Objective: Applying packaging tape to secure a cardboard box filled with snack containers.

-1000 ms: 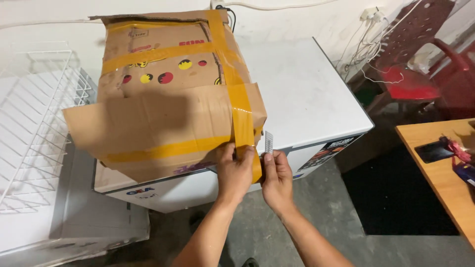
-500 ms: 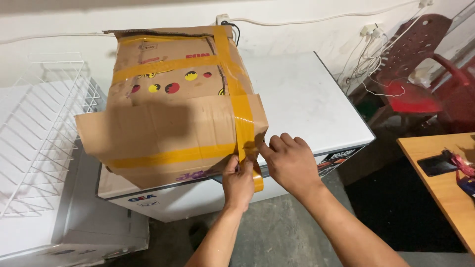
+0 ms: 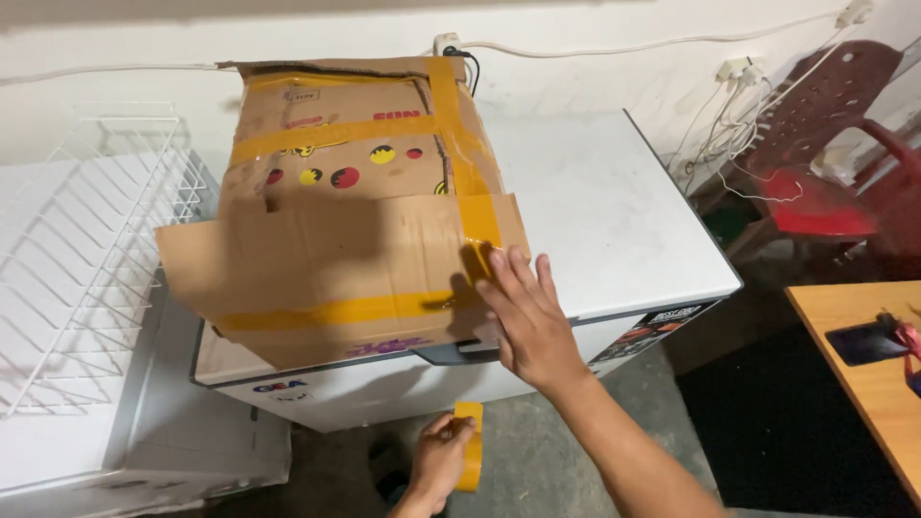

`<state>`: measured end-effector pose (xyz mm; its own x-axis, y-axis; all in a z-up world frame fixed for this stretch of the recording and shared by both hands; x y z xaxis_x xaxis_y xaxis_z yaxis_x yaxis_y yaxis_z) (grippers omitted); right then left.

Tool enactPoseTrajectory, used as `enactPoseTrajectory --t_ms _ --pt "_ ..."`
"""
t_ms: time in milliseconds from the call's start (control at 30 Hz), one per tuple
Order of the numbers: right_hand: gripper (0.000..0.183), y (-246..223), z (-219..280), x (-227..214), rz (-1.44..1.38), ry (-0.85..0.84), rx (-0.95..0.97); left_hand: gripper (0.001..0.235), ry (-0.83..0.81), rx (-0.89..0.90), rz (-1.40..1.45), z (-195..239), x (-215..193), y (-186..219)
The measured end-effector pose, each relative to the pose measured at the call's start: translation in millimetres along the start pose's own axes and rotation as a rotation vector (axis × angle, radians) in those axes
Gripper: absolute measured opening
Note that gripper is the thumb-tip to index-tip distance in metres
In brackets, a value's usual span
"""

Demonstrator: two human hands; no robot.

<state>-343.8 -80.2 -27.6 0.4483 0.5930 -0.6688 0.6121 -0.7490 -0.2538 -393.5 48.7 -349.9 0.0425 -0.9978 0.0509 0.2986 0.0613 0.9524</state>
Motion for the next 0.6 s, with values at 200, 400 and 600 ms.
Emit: enactPoseTrajectory --t_ms 200,400,600 --pt "0.045 49.2 66.3 79.3 -0.039 -0.029 0.062 0.021 -0.169 -0.03 0.085 14.4 -18.2 51.8" --pt "0.011 41.1 132.6 108.3 -0.268 -0.031 0.318 0.025 -0.149 0.3 -0.003 19.6 -72.4 213.5" --pt "0.05 -61.8 -21.8 18.4 -0.728 0.393 0.1 0.034 0.009 0.545 -0.053 -16.0 -96.5 380.7"
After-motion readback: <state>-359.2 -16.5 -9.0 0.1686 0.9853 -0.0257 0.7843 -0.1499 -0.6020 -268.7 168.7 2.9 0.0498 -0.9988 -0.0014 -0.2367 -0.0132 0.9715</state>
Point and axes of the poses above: each hand's wrist, its own z-axis away from the middle knuckle, its own x-axis out of the palm, y = z × x, the point moved 9 cm from there along -z, towards the middle knuckle, and after that the axes turned 7 degrees about x, right-handed, at the moved point
